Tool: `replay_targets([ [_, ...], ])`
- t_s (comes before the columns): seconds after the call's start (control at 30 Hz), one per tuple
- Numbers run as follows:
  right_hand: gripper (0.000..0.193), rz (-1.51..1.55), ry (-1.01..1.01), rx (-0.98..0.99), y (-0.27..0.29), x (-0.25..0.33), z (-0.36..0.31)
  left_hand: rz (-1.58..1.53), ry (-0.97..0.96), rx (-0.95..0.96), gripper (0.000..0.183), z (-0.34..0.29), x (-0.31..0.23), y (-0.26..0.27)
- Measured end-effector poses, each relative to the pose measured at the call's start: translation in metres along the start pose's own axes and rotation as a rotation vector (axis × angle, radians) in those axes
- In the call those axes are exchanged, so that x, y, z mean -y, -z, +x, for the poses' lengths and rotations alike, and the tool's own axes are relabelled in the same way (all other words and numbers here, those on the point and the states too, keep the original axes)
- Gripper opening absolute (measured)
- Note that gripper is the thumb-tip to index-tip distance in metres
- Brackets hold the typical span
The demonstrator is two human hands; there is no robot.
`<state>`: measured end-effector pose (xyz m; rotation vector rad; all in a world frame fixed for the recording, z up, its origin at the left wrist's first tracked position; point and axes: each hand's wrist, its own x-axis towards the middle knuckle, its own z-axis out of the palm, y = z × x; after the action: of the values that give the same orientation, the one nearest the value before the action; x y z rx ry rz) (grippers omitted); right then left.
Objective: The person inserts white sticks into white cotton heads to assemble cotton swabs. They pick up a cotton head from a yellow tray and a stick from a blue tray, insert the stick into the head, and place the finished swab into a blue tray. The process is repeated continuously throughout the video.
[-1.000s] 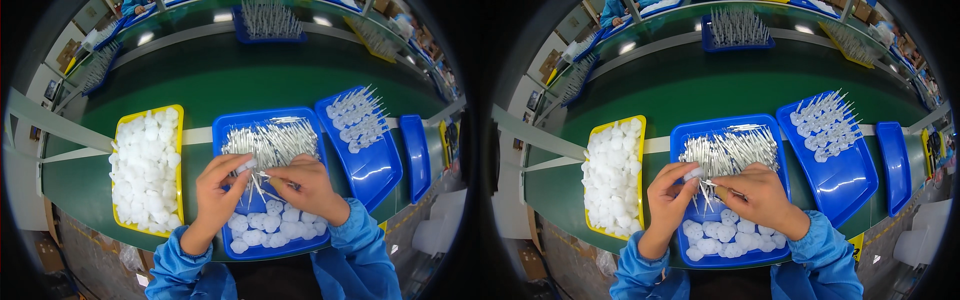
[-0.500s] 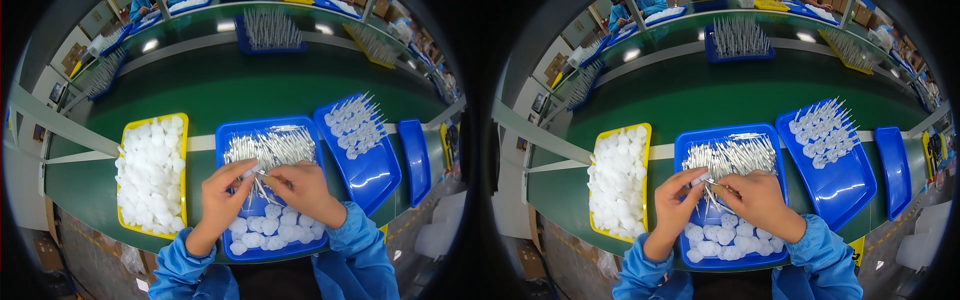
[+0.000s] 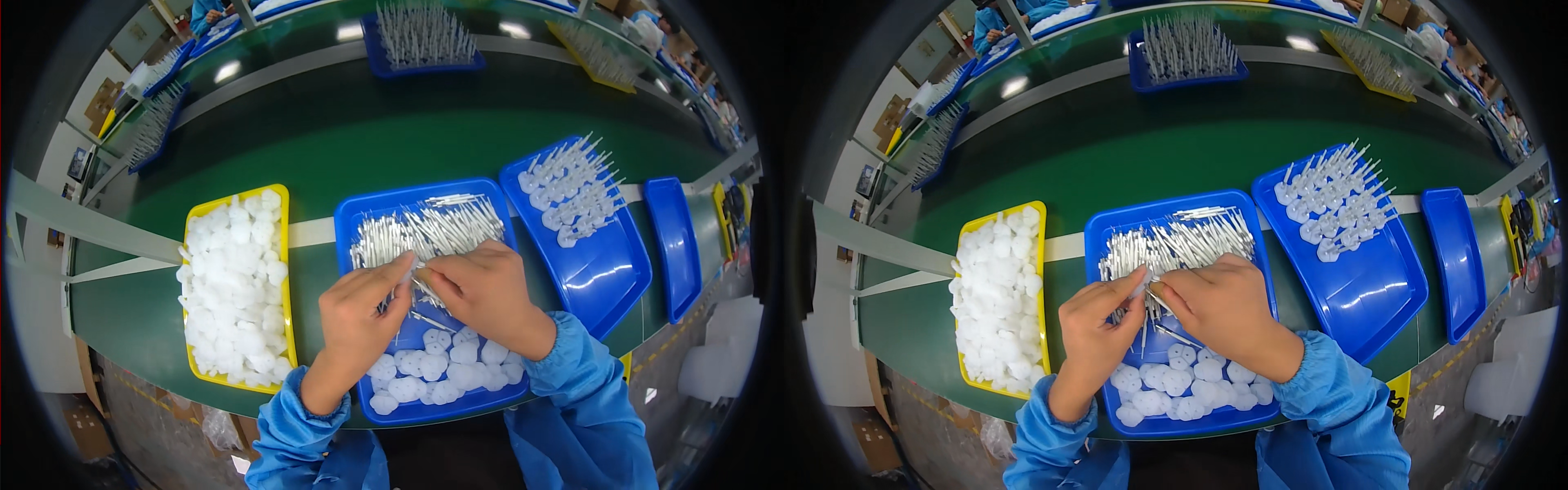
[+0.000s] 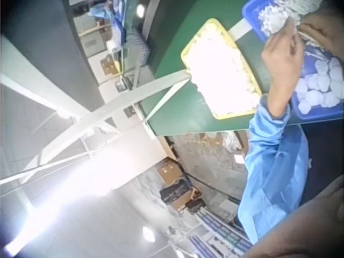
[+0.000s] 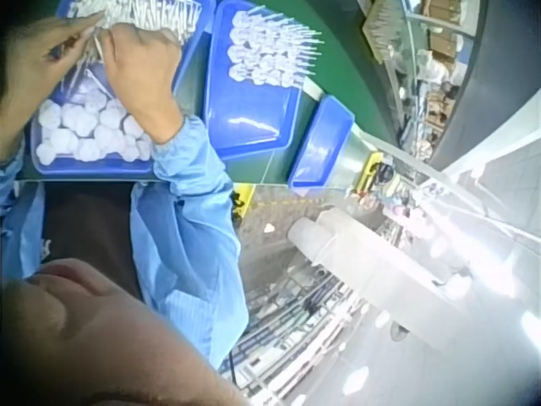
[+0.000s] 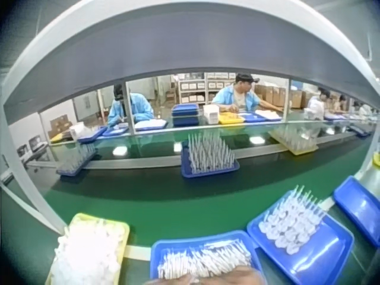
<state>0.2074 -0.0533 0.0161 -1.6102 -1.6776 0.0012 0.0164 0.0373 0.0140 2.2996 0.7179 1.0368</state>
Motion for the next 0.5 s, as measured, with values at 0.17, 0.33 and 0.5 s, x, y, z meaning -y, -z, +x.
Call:
replay_targets([
  [0.17, 0.008, 0.028, 0.007, -0.012, -0.004, -0.003, -0.003, 0.009, 0.065, 0.02, 0.041, -0.006, -0.003, -0.002],
  [0.33, 0.009, 0.331, -0.226, 0.105, -0.001, -0.003, 0.004, -0.08, 0.146, 0.008, 0.044, -0.013, -0.003, 0.0],
  [0.5, 0.008, 0.382, -0.272, 0.081, -0.003, -0.001, 0.003, 0.005, 0.059, 0.006, 0.044, -0.013, -0.003, -0.001],
])
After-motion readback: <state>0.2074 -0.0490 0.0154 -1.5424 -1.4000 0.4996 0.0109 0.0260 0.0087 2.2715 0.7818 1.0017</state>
